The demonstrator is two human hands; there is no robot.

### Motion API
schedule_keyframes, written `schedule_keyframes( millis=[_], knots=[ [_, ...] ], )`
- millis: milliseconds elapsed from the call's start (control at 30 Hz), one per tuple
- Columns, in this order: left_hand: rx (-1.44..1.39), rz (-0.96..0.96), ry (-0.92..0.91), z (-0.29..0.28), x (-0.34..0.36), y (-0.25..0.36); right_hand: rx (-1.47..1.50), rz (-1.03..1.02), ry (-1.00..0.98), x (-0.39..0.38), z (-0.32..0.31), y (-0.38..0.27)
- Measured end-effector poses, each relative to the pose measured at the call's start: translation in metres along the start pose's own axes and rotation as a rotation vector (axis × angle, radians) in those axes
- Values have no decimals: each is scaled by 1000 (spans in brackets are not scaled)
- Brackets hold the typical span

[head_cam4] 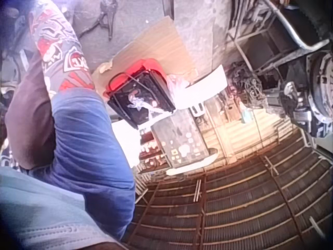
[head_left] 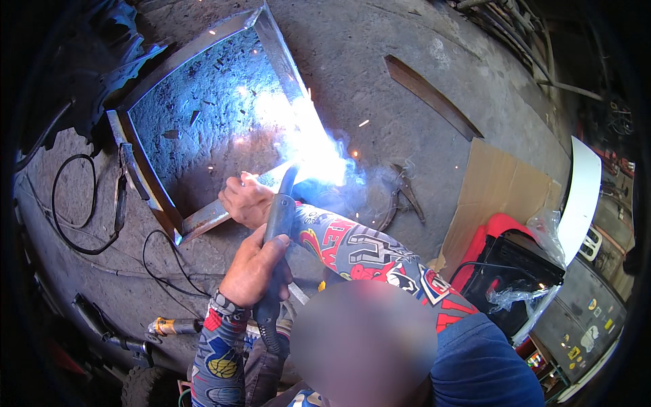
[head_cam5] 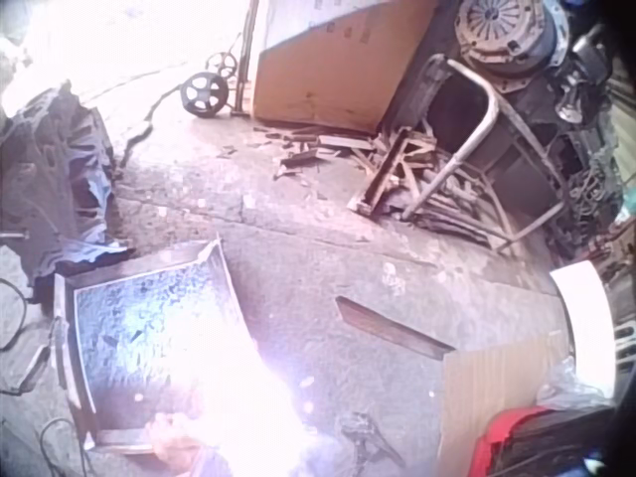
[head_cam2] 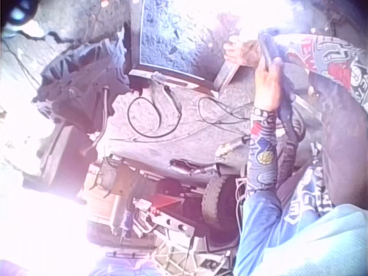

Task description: The person sits on the floor and uses an angle grinder to smooth the edges of a rectangular metal frame. They then position a metal bar across the frame and weld it in place using a welding torch, creating visible sparks.

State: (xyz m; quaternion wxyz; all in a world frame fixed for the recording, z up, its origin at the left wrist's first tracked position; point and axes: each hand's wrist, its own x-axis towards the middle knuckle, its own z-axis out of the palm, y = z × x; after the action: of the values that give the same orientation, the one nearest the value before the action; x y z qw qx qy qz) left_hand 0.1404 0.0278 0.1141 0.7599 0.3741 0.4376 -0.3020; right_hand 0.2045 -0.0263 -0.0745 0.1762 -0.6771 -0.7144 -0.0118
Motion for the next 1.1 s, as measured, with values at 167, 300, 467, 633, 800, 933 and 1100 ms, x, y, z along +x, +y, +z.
schedule_keyframes(
  millis=[167,300,467,633,800,933,1100],
  knots=[
    [-16,38,2,1,2,-2,-3,-4,-62,0,-6,0],
    [17,26,-4,0,-4,1,-35,-15,-139,0,-7,1],
    [-67,119,29,8,-17,2,-20,10,-60,0,0,-2],
    [-106,155,6,10,-28,0,44,22,-151,-1,2,-4],
    [-98,121,-4,15,-29,-10,-34,5,-60,-1,-4,-1],
    [-57,110,28,25,-30,-20,-14,-7,-109,-1,-8,1],
    [-67,89,125,29,-29,-24,4,-3,-146,0,-8,0]
  ],
)
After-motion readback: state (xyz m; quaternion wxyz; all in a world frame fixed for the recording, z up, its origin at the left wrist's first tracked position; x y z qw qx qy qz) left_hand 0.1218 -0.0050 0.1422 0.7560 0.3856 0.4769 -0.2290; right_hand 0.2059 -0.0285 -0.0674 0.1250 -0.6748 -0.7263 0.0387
